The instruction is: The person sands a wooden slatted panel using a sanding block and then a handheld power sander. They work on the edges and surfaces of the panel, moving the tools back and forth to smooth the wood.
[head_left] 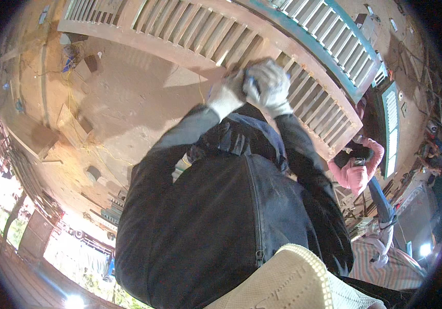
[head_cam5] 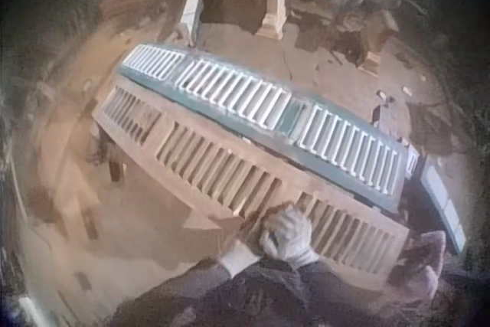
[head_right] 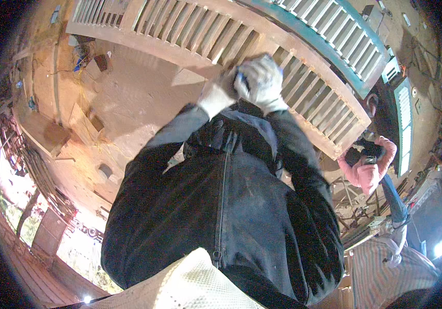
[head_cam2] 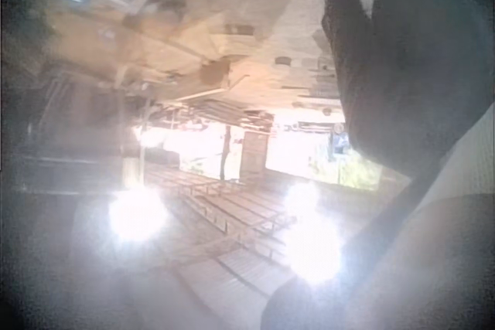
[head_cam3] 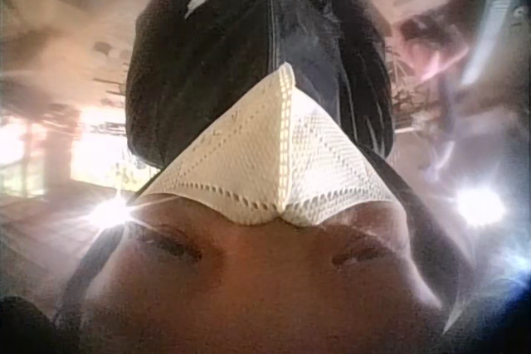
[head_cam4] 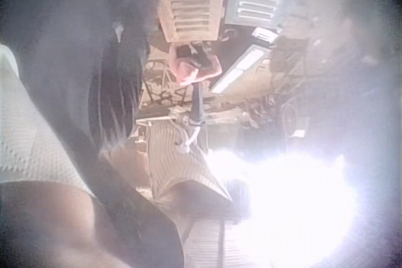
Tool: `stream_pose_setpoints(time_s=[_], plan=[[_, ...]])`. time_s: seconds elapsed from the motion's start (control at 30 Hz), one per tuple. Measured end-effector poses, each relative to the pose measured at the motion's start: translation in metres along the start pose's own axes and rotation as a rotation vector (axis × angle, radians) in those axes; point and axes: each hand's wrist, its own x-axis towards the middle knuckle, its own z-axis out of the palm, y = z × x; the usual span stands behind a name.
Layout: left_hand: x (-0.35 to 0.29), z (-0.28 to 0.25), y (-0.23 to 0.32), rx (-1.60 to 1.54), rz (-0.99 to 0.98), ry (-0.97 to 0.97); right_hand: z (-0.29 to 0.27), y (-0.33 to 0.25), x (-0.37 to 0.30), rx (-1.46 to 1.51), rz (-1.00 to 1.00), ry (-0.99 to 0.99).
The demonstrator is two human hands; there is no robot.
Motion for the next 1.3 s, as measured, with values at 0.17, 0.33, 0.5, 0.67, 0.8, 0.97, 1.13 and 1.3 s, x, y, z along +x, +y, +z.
stream_pose_setpoints(time_s=[0.17,0.33,0.5,0.67,0.8,0.97,1.13,1.3], plan=[[0.122,-0.012,0.005,0.17,-0.074,-0.087,-0.005,0.087,0.07,-0.268,-0.06,0.041],[0.18,-0.028,-0.01,0.148,-0.206,-0.113,-0.013,0.089,0.132,-0.242,-0.065,0.041],[0.073,-0.016,-0.006,0.124,-0.154,-0.168,0.005,0.043,0.052,-0.18,0.075,-0.112],[-0.047,-0.007,-0.028,0.078,-0.004,-0.083,0.031,-0.05,-0.02,0.006,0.051,0.026],[-0.036,-0.003,-0.022,0.137,-0.169,-0.255,0.023,-0.039,-0.006,0.02,0.041,0.024],[0.066,-0.02,0.006,-0.052,-0.141,-0.018,0.0,0.051,0.06,-0.061,-0.112,-0.081],[0.168,-0.013,0.004,-0.146,-0.218,-0.123,-0.036,0.091,0.14,-0.115,0.016,-0.117],[0.13,-0.072,0.023,-0.37,-0.322,-0.405,0.002,0.092,0.097,-0.212,0.019,-0.072]])
